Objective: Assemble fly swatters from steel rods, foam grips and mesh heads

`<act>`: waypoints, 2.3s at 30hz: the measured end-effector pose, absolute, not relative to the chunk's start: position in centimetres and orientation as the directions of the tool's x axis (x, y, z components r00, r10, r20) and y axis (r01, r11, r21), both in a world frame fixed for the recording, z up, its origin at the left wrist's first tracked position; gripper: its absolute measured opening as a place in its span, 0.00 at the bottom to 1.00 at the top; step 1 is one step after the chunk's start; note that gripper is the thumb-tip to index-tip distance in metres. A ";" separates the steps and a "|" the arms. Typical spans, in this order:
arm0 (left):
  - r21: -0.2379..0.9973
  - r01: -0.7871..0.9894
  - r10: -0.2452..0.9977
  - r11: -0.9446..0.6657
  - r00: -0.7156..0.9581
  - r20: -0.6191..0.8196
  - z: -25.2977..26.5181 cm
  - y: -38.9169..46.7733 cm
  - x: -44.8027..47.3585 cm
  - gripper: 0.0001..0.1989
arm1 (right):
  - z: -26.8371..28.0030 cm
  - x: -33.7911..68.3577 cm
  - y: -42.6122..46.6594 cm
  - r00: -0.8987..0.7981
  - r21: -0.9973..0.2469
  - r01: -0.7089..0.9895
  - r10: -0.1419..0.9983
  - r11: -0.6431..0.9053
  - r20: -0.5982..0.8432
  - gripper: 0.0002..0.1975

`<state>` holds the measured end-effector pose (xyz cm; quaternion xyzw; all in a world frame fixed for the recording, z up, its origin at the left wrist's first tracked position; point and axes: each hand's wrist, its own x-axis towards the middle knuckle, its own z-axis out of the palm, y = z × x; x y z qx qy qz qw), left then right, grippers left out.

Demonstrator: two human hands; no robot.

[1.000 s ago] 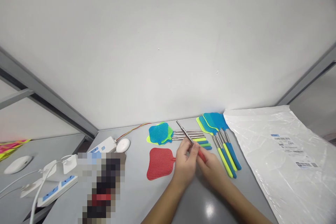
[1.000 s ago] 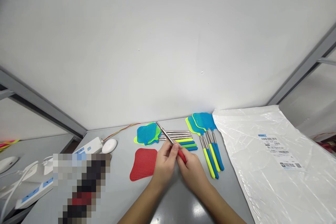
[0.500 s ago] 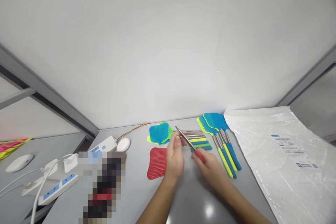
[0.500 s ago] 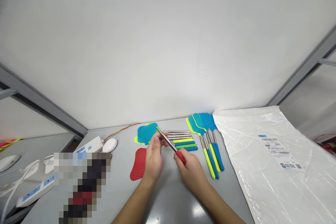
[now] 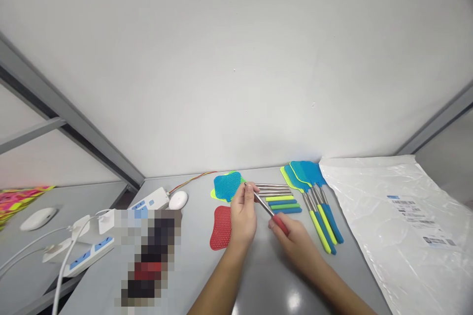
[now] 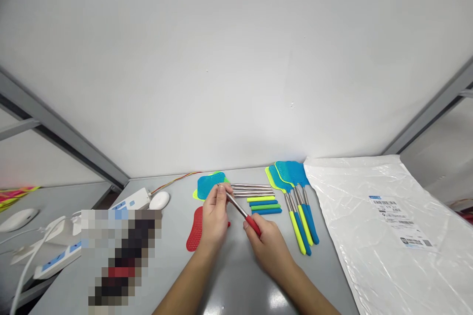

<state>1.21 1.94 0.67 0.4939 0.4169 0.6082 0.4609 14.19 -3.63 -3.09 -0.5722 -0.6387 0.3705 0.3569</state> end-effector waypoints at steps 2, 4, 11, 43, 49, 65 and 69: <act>0.961 -0.190 0.979 -0.201 -0.065 0.192 0.4 2.0 1.4 0.16 | -3.0 14.2 -3.7 -0.095 -0.888 0.455 0.995 0.073 0.033 0.16; 0.957 -0.231 0.985 -0.173 -0.042 0.168 0.2 2.0 1.6 0.15 | -3.0 14.3 -3.7 -0.100 -0.887 0.455 0.994 0.079 0.037 0.15; 0.950 -0.278 0.988 -0.145 0.009 0.154 -0.5 2.0 2.1 0.16 | -3.1 14.1 -3.8 -0.135 -0.890 0.446 0.990 0.097 0.040 0.14; 0.852 -0.521 0.996 0.045 0.087 0.001 0.8 1.2 3.1 0.17 | -2.1 12.7 -2.8 -0.186 -0.964 0.238 0.980 0.121 0.077 0.17; 0.687 -0.721 0.993 -0.095 -0.113 0.019 2.4 2.2 0.8 0.13 | -2.5 13.2 -4.2 -0.197 -0.984 0.177 0.979 -0.025 -0.060 0.16; 0.726 -0.686 0.998 -0.052 -0.023 0.050 0.6 -0.3 0.9 0.17 | -3.4 13.9 -5.2 -0.104 -0.927 0.354 0.991 0.121 0.090 0.20; 0.750 -0.660 0.996 -0.027 0.045 0.075 0.0 -2.1 1.8 0.15 | -4.4 14.2 -6.5 -0.093 -0.932 0.351 0.994 0.093 0.064 0.18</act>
